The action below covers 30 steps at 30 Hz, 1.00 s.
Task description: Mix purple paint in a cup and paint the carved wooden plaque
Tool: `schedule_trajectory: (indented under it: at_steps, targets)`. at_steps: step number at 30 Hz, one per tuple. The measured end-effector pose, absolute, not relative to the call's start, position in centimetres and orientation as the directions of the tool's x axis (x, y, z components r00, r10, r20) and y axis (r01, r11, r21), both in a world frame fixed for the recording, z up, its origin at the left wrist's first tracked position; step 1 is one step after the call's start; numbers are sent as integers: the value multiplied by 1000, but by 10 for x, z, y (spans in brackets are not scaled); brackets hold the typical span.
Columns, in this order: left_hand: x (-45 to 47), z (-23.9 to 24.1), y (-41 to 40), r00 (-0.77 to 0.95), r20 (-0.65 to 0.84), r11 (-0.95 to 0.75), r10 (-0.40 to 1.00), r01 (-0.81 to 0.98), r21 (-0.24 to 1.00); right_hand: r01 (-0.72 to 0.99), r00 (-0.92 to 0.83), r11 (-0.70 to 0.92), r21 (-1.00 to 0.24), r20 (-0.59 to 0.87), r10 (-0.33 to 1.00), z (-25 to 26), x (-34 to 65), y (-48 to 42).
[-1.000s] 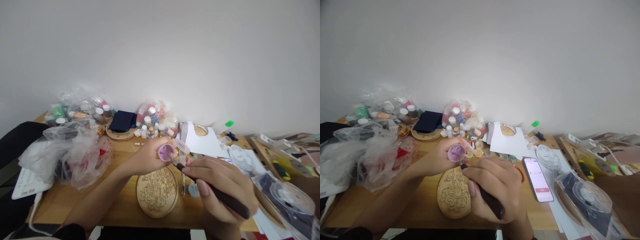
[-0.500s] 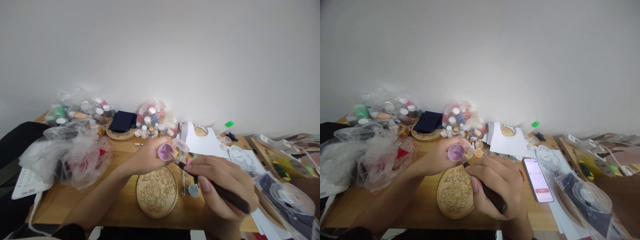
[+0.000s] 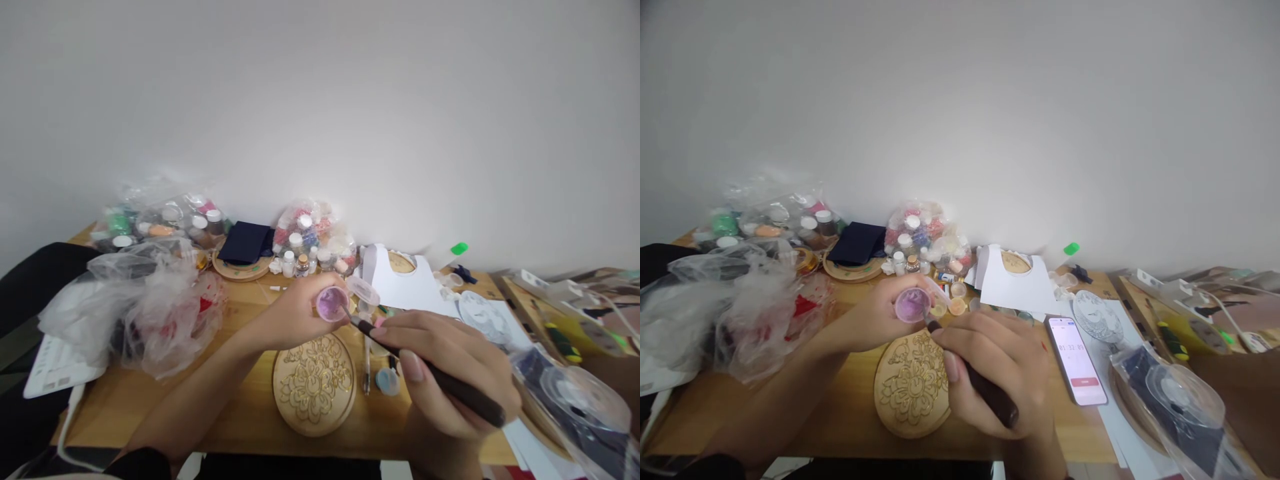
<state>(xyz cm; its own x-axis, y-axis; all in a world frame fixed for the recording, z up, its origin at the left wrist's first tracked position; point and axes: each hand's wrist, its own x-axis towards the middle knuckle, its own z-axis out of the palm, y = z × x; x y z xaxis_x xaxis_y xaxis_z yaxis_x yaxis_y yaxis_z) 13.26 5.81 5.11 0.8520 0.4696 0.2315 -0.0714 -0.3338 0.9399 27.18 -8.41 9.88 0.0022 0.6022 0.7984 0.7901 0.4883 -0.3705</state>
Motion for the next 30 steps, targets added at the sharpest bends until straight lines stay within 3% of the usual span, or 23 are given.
schedule_trajectory:
  at_steps: [10, 30]
  targets:
    - [132, 53, 58, 851, 226, -338, 475, -61, 939, 772, 28, 497, -396, 803, 595, 97, 270, -81]
    - [134, 53, 61, 827, 301, -362, 475, -128, 923, 797, -50, 505, -332, 796, 603, 99, 270, -81]
